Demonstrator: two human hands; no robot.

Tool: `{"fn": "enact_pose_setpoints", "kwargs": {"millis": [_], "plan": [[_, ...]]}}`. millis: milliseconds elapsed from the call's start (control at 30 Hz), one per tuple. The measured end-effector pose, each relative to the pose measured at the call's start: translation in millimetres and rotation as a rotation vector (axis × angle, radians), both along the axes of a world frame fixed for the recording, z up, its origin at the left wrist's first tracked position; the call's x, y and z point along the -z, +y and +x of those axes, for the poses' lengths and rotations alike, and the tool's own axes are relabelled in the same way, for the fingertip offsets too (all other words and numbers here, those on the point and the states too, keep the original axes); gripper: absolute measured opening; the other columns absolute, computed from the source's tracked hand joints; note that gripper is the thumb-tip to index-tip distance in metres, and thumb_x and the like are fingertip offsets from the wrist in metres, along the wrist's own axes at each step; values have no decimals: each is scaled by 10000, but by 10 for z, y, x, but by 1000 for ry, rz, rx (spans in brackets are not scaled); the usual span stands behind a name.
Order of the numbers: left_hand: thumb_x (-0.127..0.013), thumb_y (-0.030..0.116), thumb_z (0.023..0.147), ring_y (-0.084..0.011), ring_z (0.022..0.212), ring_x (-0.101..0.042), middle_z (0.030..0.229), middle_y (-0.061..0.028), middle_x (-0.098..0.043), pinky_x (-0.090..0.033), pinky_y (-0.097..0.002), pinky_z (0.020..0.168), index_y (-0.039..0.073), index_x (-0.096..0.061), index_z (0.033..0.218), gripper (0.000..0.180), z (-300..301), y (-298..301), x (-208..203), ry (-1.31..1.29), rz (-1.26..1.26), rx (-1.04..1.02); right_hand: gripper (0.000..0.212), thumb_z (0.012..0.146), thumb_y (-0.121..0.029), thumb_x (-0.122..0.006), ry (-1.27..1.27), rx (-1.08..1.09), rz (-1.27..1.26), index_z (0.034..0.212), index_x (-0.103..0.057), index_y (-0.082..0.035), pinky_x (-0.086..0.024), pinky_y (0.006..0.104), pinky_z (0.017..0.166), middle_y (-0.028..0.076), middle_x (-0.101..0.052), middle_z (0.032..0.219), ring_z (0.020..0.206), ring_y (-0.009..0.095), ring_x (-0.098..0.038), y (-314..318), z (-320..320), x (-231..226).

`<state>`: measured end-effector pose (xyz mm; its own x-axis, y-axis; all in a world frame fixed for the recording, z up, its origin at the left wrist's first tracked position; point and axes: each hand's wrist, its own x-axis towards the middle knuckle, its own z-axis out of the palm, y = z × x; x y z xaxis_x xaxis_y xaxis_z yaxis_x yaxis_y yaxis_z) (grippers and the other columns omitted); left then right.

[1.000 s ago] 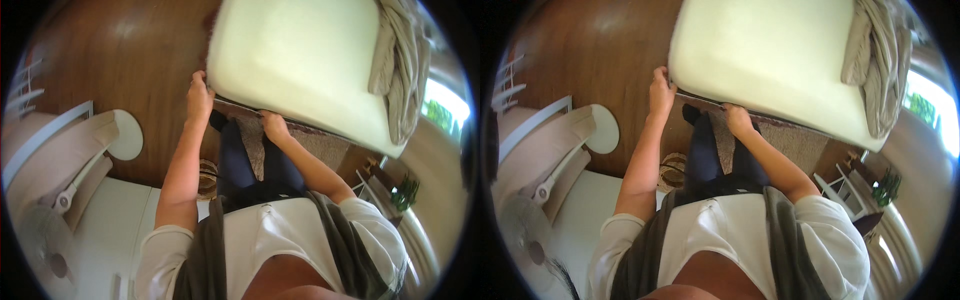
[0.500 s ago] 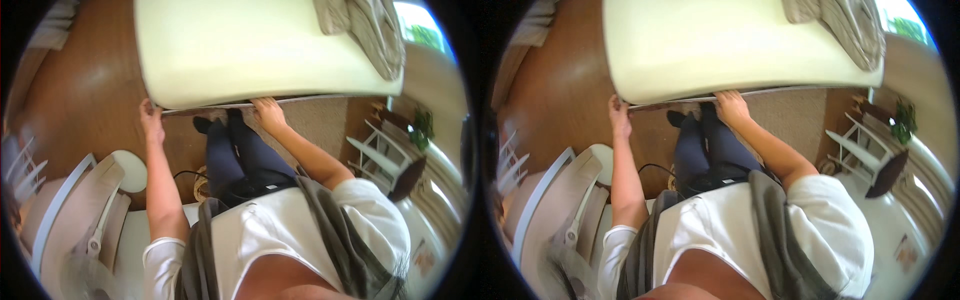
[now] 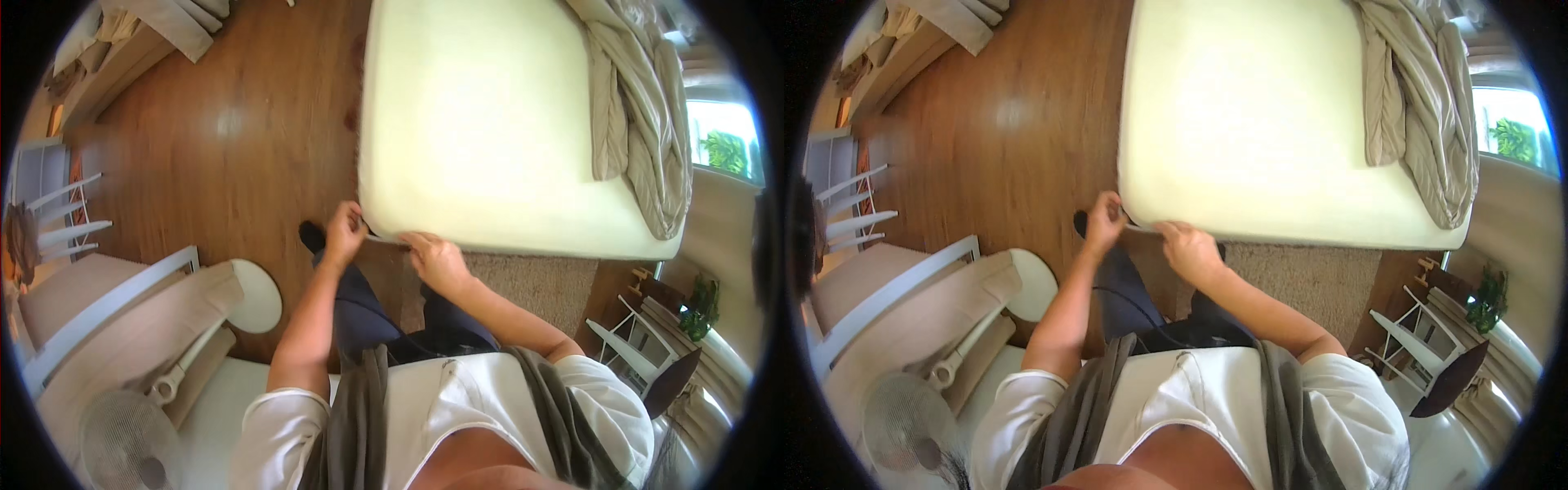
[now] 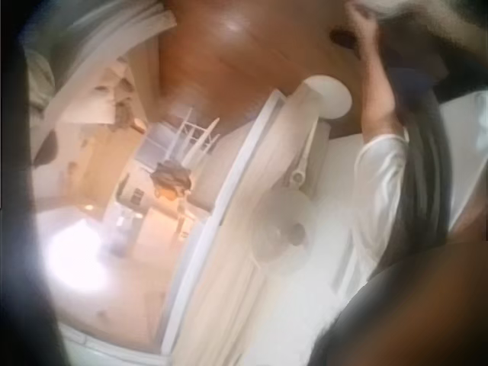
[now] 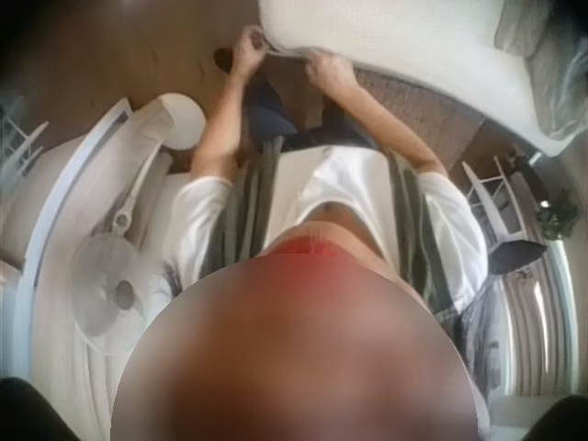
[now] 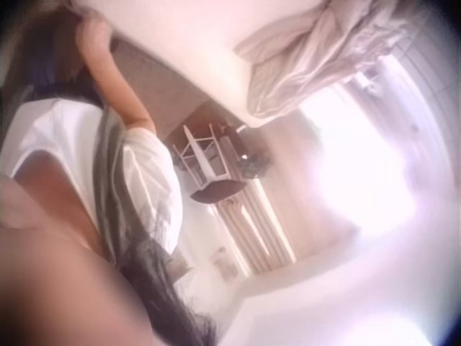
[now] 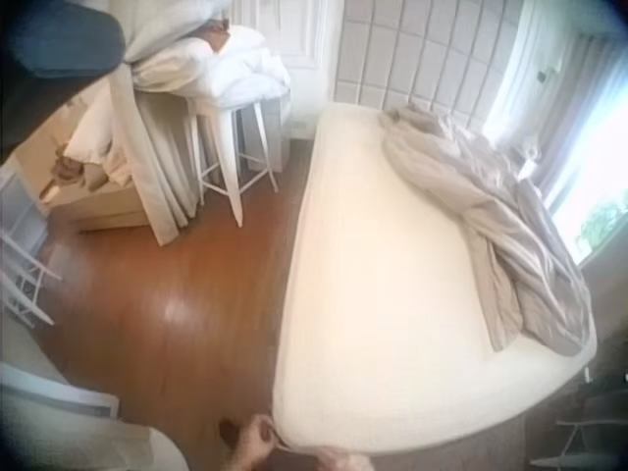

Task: The person smooths a duvet over a bed, then lifts the mattress to tuck in the bed skirt and duvet edges around the sides and corners.

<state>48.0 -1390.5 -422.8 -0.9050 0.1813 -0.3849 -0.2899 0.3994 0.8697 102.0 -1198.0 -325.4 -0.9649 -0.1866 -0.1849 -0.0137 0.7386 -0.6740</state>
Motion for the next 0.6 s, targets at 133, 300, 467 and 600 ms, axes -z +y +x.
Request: {"fn": "enact_pose_setpoints", "kwargs": {"millis": [133, 300, 467, 600], "plan": [[-555, -43, 726, -342, 838, -568, 824, -166, -553, -447, -378, 741, 34, -460, 988, 289, 6, 15, 32, 120, 24, 123, 495, 719, -23, -533, -37, 175, -265, 1205, -438, -9, -439, 380, 859, 221, -538, 1109, 1013, 363, -536, -680, -802, 309], [-610, -45, 684, -328, 891, -531, 981, -170, -481, -427, -383, 813, 25, -476, 966, 320, -211, -465, 36, -13, 157, 494, 638, 708, -19, -552, -70, 483, -110, 1277, -278, 70, -288, 400, 1017, 286, -329, 1303, 1211, 411, -331, -1113, -1659, 755], [-612, -63, 670, -227, 747, -526, 940, -113, -449, -453, -329, 702, 48, -504, 901, 279, -953, -1123, -146, -71, 44, 588, 686, 688, 26, -550, 4, 667, 126, 1294, -232, 70, -272, 432, 1024, 292, -279, 1318, 1206, 445, -297, -1219, -2368, 1118], [-613, -63, 676, -192, 673, -527, 896, -94, -479, -452, -310, 650, 49, -534, 872, 240, -1712, -1113, -269, 18, 44, 545, 654, 709, 13, -565, -235, 852, 215, 1296, -277, 26, -366, 379, 949, 250, -396, 1248, 1109, 340, -449, -1106, -2773, 1469]]}}
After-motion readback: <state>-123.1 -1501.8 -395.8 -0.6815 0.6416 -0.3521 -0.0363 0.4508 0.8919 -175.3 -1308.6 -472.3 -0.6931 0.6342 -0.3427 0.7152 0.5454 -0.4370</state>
